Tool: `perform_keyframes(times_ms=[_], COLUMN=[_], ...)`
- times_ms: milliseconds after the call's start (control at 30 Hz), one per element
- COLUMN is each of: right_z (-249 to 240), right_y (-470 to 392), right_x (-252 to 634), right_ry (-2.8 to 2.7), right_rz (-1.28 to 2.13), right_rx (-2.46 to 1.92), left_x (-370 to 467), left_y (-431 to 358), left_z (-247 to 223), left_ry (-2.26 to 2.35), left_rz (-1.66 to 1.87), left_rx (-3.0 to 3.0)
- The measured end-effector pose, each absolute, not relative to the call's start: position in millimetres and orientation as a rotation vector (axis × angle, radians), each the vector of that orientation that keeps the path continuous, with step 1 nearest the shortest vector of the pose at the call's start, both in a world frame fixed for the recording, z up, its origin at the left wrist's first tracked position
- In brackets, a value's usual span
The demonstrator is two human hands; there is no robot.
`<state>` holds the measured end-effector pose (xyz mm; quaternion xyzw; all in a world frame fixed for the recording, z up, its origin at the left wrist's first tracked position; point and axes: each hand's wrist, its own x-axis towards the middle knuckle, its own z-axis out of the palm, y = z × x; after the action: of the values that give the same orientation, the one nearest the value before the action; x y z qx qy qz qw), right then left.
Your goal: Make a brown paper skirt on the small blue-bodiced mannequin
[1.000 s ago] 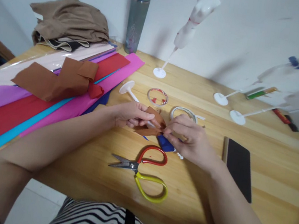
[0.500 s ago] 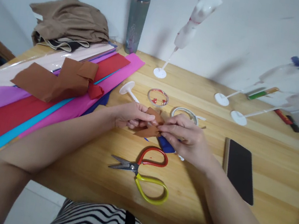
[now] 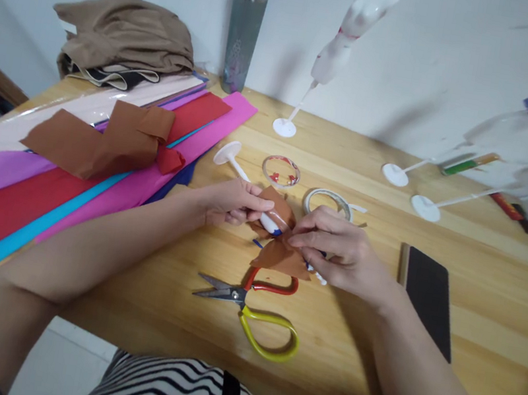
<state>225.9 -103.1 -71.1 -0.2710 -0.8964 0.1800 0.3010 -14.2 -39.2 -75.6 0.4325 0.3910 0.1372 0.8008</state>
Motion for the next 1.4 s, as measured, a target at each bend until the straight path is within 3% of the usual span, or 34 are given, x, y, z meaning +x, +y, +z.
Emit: perform_keyframes(times_ms=[833, 1400], right_z=[-67, -86], right_y=[-102, -104], right_x=[227, 215], right_ry=[-2.415, -2.199], right_rz=[0.532, 0.338], right_rx=[-0.794, -0.909], left_x=[-16, -16], left_y=[-40, -37], left_z=[-66, -74], left_ry=[0.876, 0.846], left_rz=[0.334, 0.312], left_rx=[1.006, 1.002])
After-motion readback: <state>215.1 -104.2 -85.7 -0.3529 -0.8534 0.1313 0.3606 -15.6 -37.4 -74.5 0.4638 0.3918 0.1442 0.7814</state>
